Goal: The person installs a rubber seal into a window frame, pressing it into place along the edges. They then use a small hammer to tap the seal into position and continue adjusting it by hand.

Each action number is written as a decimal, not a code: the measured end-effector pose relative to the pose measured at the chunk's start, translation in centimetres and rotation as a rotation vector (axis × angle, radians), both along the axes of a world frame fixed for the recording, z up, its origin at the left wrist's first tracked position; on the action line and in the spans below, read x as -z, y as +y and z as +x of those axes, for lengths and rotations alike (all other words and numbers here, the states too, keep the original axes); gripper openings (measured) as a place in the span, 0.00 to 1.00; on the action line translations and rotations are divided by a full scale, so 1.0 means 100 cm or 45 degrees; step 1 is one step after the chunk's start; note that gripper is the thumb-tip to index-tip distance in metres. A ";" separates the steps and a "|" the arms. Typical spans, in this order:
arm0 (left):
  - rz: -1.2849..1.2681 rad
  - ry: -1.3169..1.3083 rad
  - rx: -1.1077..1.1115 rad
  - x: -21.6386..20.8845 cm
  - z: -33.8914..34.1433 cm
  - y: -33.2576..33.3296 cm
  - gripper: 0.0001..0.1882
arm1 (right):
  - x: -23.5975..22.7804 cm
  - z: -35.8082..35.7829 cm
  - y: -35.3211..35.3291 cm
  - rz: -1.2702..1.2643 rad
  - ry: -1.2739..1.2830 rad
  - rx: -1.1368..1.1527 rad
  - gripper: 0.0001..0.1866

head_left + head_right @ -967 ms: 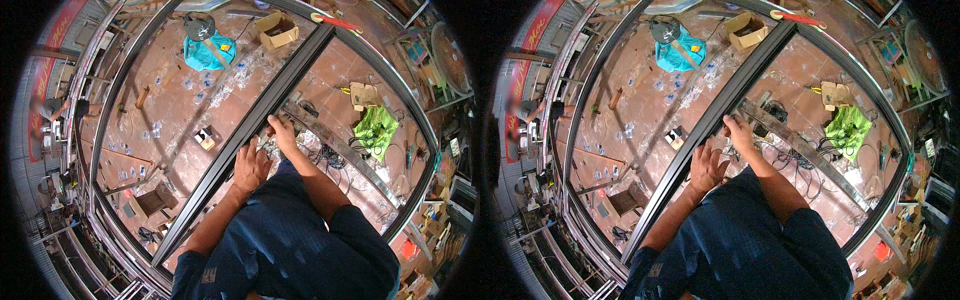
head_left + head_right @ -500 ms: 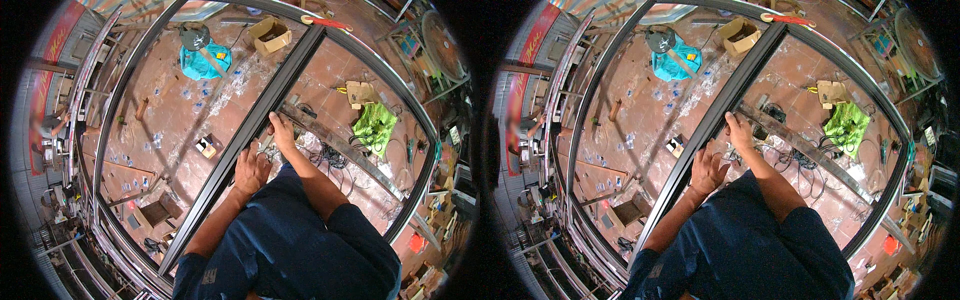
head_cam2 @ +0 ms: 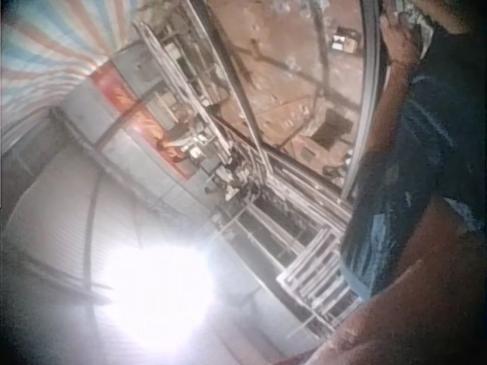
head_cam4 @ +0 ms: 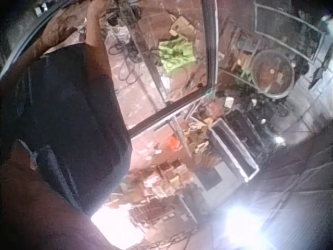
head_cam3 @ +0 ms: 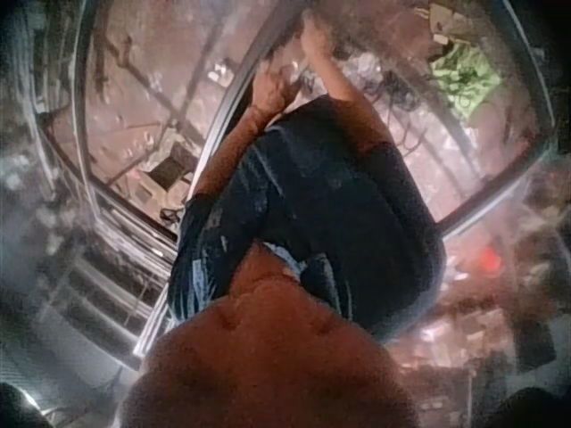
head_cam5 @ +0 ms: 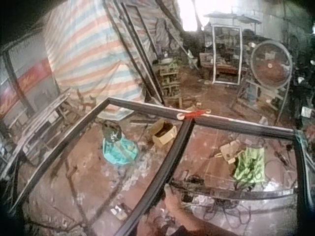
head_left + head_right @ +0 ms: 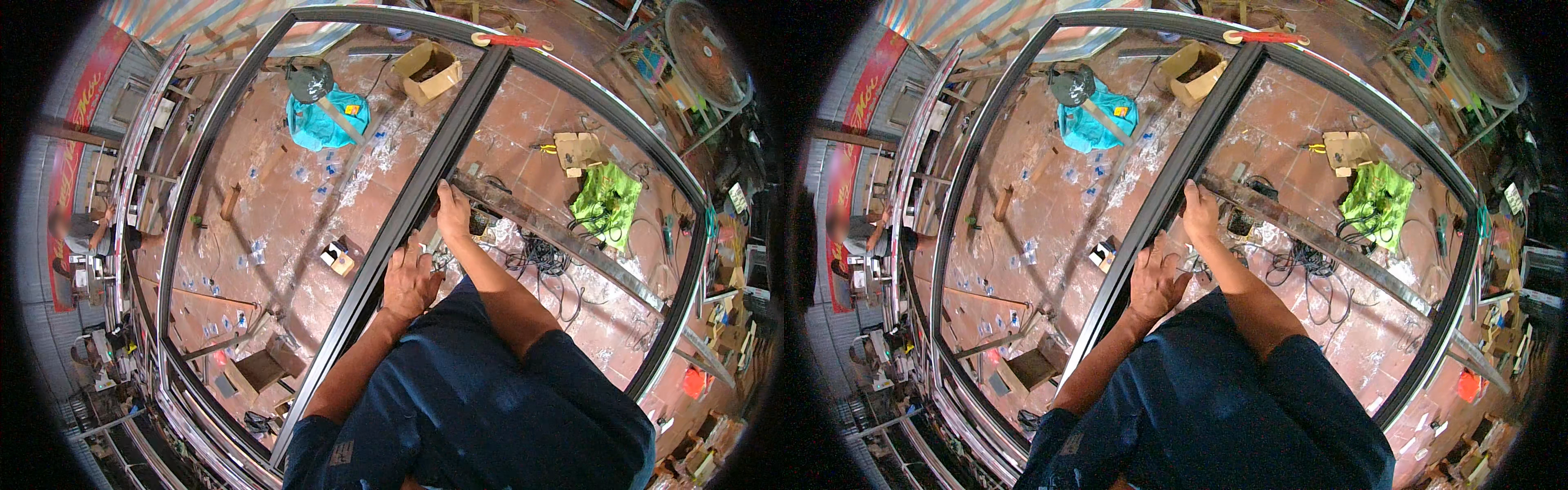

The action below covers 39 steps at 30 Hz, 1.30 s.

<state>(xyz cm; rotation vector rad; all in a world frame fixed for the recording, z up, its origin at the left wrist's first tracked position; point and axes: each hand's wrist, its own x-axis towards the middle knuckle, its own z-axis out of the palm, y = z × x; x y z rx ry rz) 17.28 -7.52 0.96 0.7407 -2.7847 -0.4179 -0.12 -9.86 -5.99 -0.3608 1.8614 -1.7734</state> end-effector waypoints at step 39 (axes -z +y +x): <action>-0.039 -0.011 0.069 0.012 0.014 -0.003 0.32 | -0.008 -0.006 -0.067 0.233 -0.803 0.553 0.43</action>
